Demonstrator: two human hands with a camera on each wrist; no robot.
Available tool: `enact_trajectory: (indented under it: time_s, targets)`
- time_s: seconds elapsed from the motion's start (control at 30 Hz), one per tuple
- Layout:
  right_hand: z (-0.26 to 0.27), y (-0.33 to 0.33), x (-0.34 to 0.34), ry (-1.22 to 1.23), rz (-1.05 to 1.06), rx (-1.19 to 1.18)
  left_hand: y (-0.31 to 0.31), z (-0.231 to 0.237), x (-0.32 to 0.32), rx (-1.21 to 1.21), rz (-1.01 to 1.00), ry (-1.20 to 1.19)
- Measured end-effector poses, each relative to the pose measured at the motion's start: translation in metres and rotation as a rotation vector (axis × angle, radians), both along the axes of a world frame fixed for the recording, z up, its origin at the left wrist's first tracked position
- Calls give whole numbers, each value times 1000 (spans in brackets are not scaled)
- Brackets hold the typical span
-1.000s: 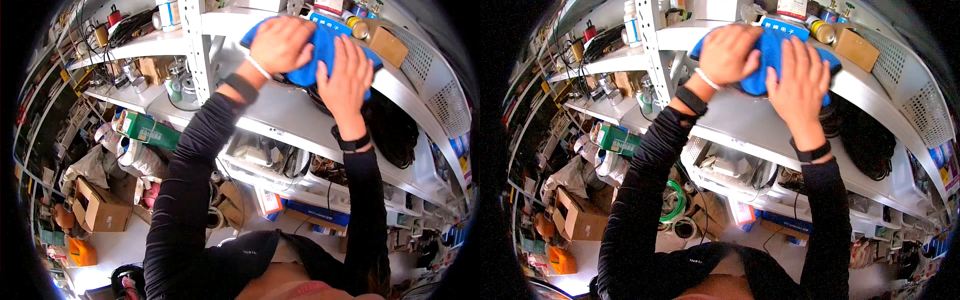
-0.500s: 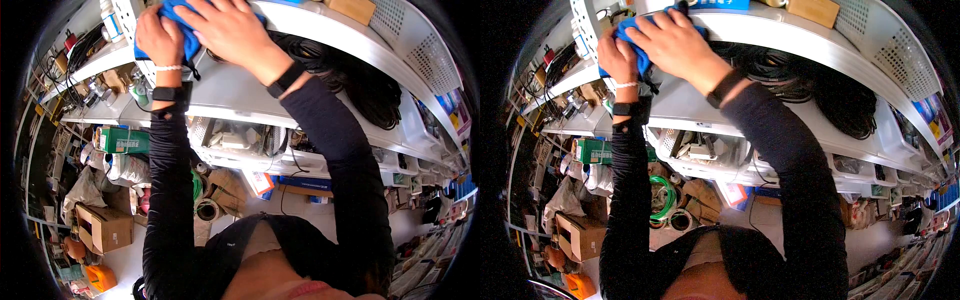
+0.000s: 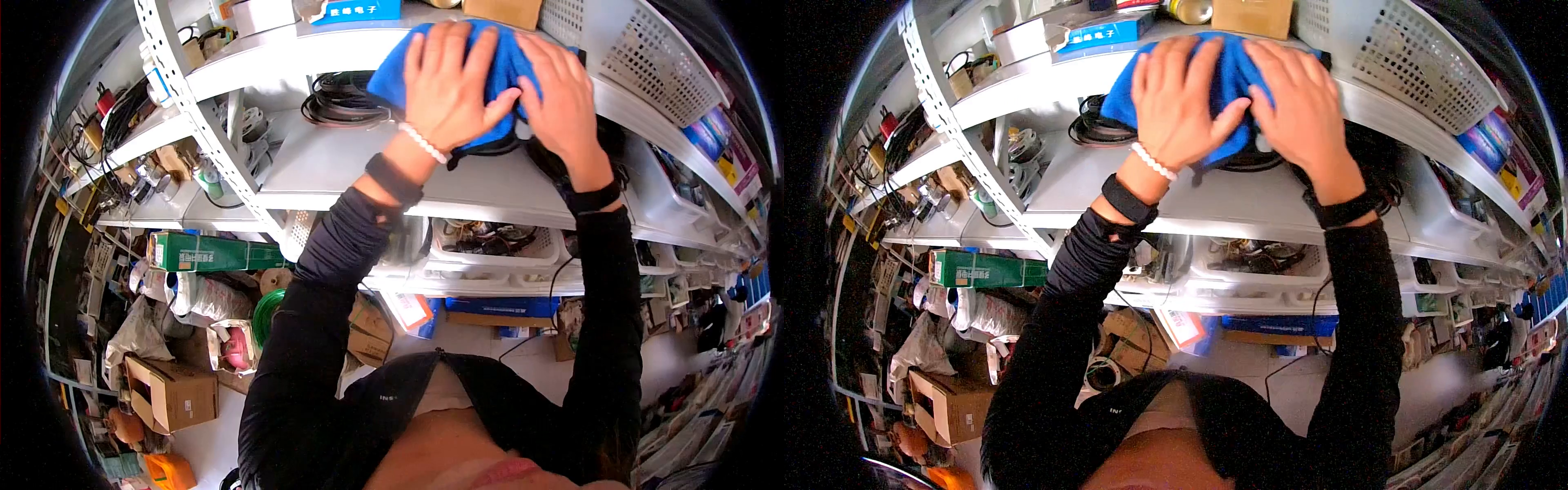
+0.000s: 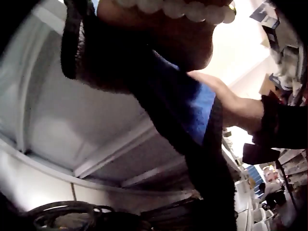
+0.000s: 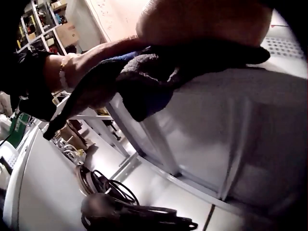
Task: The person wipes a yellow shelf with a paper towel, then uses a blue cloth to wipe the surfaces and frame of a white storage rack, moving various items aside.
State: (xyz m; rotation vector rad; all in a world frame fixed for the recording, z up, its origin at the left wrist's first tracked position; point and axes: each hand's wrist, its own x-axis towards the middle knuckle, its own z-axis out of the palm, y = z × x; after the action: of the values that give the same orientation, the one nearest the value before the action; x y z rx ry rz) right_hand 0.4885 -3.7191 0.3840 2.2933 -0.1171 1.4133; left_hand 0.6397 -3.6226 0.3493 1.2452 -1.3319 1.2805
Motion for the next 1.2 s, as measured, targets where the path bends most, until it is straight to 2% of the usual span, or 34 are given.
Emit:
enact_trajectory:
  time_s: [0.1, 0.2, 0.23, 0.27, 0.3, 0.33, 0.4, 0.47, 0.5, 0.6, 0.63, 0.73, 0.77, 0.8, 0.83, 0.87, 0.93, 1.07, 1.2]
  targets:
    - [16, -14, -25, 51, 117, 58, -1, 18, -2, 168, -49, -95]
    - [47, -33, -29, 265, 191, 41, 5, 51, 14, 324, -134, -133]
    - [58, -37, -24, 233, 86, -112, 0, 63, 28, 315, -95, -203]
    - [68, -26, -19, 271, -7, -85, -4, 74, 37, 306, -55, -273]
    - [78, -10, -10, 308, -99, -57, 28, 105, -8, 688, 300, -112]
    - [85, 1, -1, 347, -190, -31, 20, 106, -2, 691, 334, -35]
    - [81, -35, 42, 505, -566, 99, 6, 107, 8, 692, 406, 118]
    - [79, -61, 68, 498, -563, 294, -37, 83, 53, 474, 227, -8]
    - [86, -66, 80, 620, -500, 346, -36, 83, 53, 468, 207, -25]
    - [73, -72, 67, 487, -295, 563, -26, 63, 38, 331, 210, -132]
    - [74, -65, 64, 494, -301, 598, -18, 56, 28, 285, 209, -161]
    - [71, -42, 47, 512, -346, 479, 5, 55, 0, 327, 202, 45]
    - [62, -34, 35, 414, -249, 441, 4, 47, 3, 273, 200, 29]
    - [50, -25, 22, 317, -153, 401, -4, 36, 13, 94, 131, -87]
    - [34, -16, 9, 117, -94, 268, -8, 25, 16, 21, 130, -114]
    - [24, -11, -5, 24, -13, 176, -12, 15, 14, -50, 129, -140]
    - [11, -15, -19, -68, 46, 41, -20, 5, 5, -78, 164, -118]
    - [-11, -42, -42, -132, -9, -125, -39, -3, -20, -65, 114, -123]
    - [-29, -69, -94, -123, -159, -118, -68, -7, -64, -16, 93, -176]
